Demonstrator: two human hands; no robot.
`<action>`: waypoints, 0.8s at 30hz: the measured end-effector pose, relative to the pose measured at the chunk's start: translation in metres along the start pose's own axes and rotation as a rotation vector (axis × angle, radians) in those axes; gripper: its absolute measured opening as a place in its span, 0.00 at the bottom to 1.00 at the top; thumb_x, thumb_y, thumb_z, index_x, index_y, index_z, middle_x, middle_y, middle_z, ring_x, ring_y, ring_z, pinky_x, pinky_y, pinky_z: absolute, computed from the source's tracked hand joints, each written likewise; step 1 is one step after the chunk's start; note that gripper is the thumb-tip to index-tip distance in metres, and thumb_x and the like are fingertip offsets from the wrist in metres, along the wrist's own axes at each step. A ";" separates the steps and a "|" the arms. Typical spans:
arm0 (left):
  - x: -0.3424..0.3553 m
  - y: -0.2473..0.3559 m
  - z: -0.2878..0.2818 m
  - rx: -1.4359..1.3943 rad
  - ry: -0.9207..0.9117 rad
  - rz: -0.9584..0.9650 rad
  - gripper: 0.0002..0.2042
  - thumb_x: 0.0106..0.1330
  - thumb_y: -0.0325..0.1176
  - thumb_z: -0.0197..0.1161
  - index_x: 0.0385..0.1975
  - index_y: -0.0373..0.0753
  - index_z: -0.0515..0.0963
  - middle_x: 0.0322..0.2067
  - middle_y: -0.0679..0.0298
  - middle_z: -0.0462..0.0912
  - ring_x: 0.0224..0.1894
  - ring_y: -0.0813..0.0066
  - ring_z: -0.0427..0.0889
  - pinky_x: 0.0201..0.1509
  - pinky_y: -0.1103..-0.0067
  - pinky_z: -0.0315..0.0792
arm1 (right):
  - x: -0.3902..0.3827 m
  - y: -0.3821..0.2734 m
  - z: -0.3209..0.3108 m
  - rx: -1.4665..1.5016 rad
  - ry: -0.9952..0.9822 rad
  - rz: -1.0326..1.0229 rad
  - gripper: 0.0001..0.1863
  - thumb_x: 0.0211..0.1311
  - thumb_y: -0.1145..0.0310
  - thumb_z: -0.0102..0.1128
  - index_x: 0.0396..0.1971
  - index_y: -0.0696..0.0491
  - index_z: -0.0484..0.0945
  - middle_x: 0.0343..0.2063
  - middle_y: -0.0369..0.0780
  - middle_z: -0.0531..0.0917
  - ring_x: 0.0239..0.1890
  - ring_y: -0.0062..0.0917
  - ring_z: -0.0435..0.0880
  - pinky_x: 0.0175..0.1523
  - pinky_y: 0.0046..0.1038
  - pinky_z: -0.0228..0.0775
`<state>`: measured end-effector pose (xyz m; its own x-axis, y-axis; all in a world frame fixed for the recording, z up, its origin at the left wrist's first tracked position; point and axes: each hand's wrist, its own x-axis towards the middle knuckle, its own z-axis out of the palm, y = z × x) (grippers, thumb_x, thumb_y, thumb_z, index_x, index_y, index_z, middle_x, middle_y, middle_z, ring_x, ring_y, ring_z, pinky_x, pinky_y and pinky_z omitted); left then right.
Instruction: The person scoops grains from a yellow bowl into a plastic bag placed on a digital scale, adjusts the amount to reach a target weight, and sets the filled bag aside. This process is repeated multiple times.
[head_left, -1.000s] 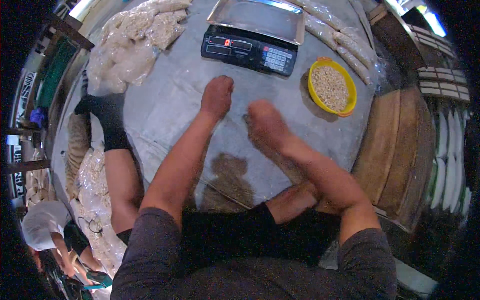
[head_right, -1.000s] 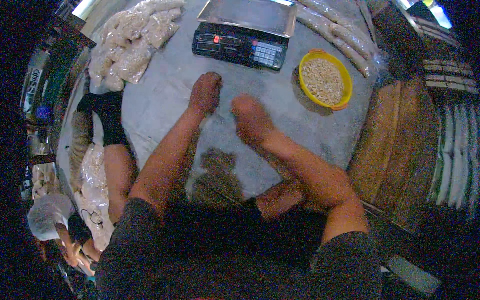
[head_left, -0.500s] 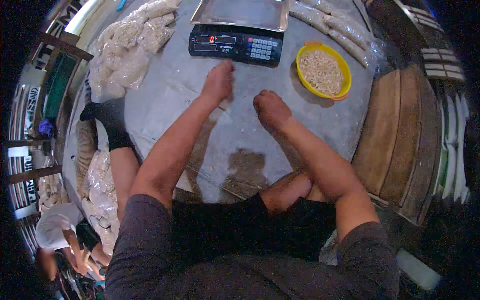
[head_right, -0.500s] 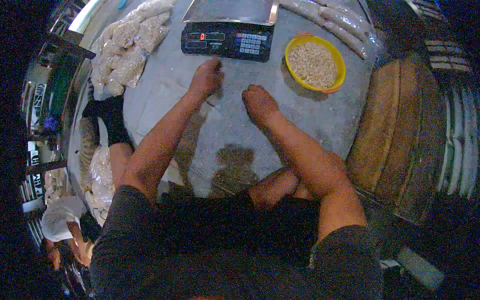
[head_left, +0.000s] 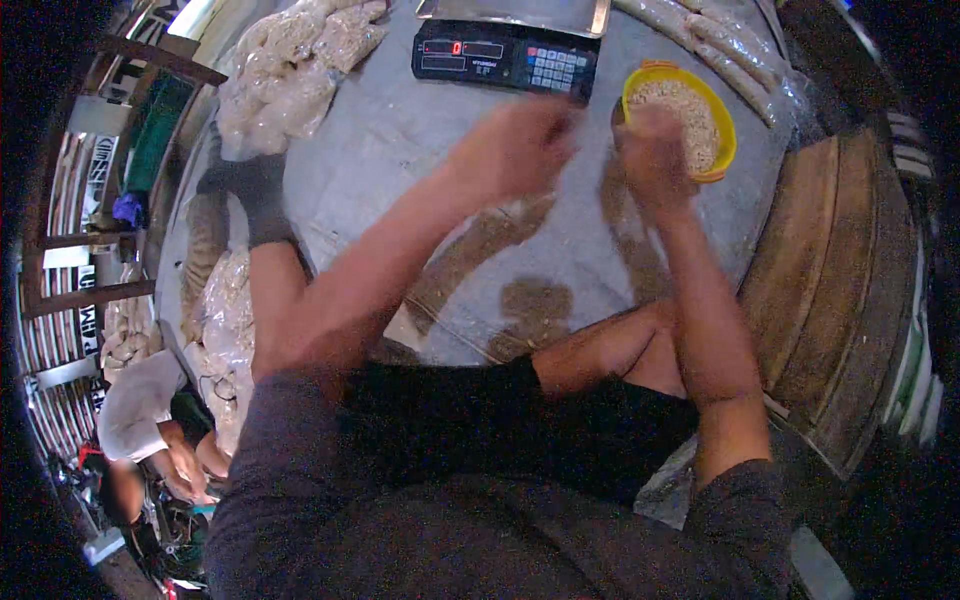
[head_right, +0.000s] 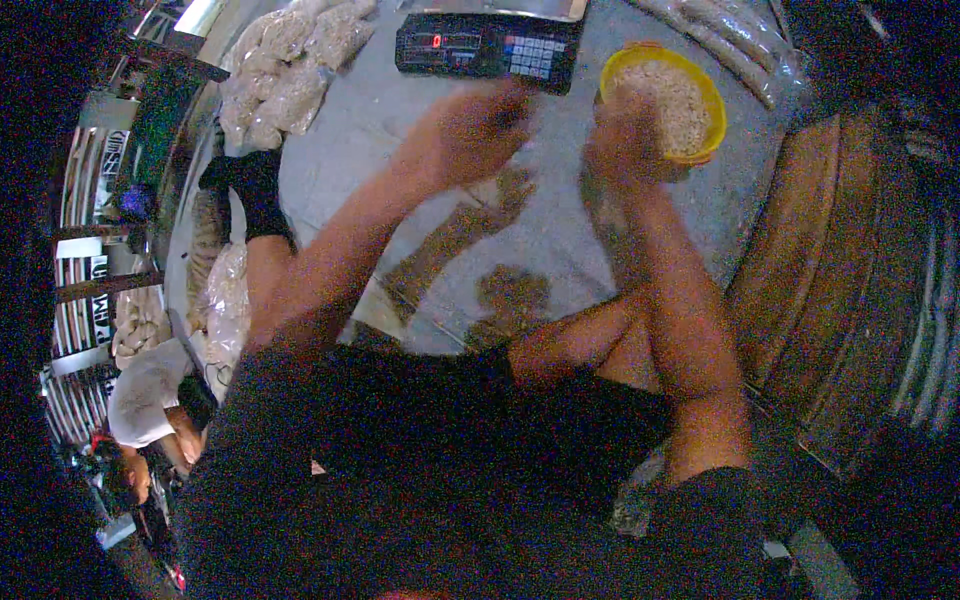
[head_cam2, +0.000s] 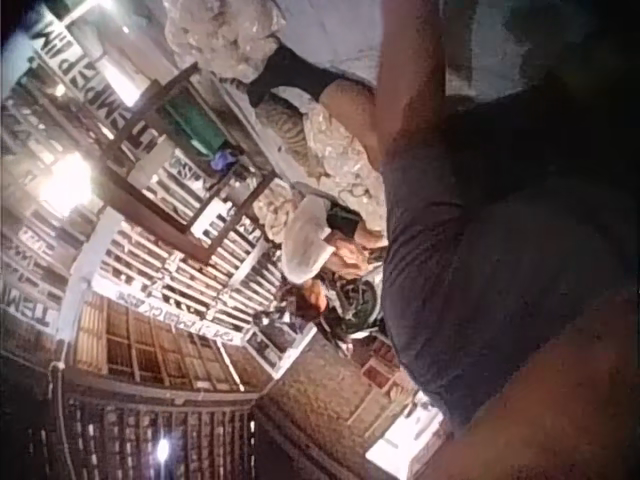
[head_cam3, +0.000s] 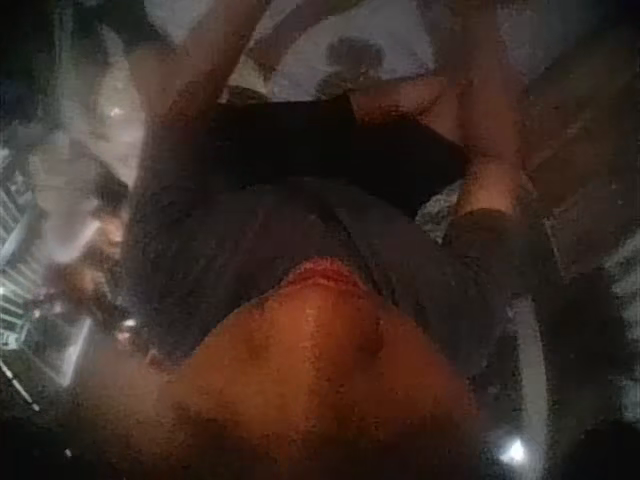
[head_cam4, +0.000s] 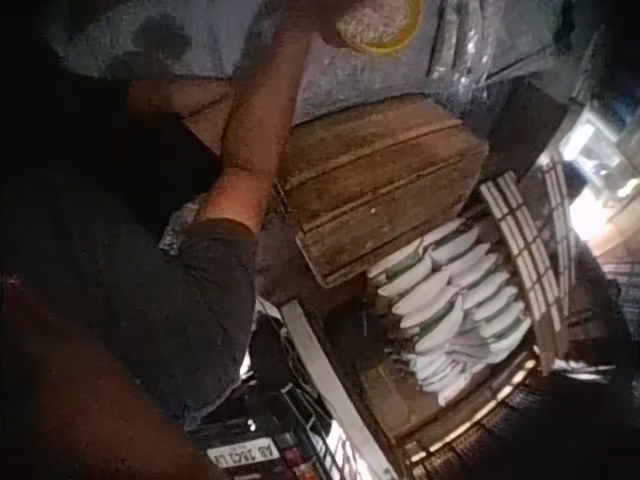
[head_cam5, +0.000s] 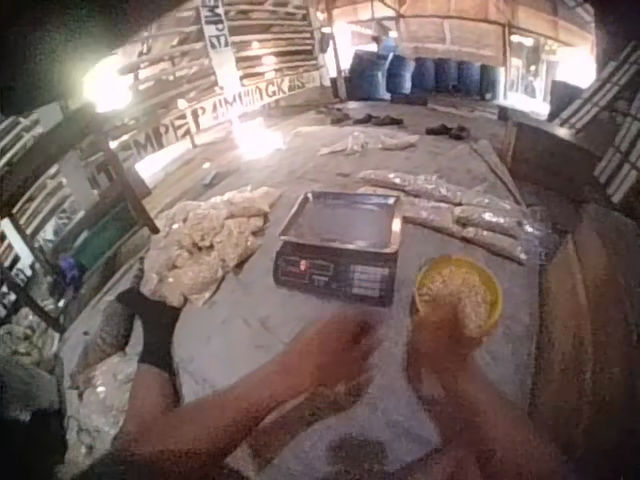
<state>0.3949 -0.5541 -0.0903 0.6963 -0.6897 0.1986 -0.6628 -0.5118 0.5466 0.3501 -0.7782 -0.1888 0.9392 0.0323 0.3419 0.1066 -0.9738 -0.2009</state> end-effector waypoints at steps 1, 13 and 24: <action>-0.044 0.002 -0.017 0.101 -0.268 -0.234 0.12 0.64 0.37 0.61 0.41 0.35 0.81 0.38 0.43 0.84 0.45 0.40 0.82 0.49 0.54 0.76 | -0.007 -0.015 -0.002 0.003 -0.052 -0.048 0.12 0.65 0.65 0.57 0.38 0.58 0.82 0.43 0.51 0.83 0.48 0.46 0.82 0.53 0.46 0.72; -0.251 -0.087 0.071 -0.025 0.042 -0.442 0.08 0.62 0.26 0.62 0.40 0.35 0.81 0.42 0.48 0.82 0.47 0.45 0.81 0.53 0.60 0.75 | -0.022 -0.114 0.003 0.427 -0.409 0.091 0.10 0.64 0.68 0.55 0.37 0.59 0.80 0.38 0.53 0.82 0.48 0.52 0.81 0.55 0.46 0.74; -0.286 -0.078 0.040 -0.106 0.082 -0.437 0.05 0.61 0.24 0.59 0.34 0.35 0.81 0.36 0.49 0.81 0.45 0.46 0.80 0.51 0.61 0.73 | -0.124 -0.194 0.017 0.478 -0.710 -0.448 0.09 0.64 0.67 0.56 0.38 0.55 0.80 0.41 0.51 0.82 0.45 0.50 0.82 0.51 0.48 0.75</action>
<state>0.2362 -0.3376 -0.2219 0.9267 -0.3757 -0.0075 -0.2733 -0.6875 0.6728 0.2181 -0.5898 -0.2081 0.7405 0.6603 -0.1254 0.4774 -0.6481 -0.5933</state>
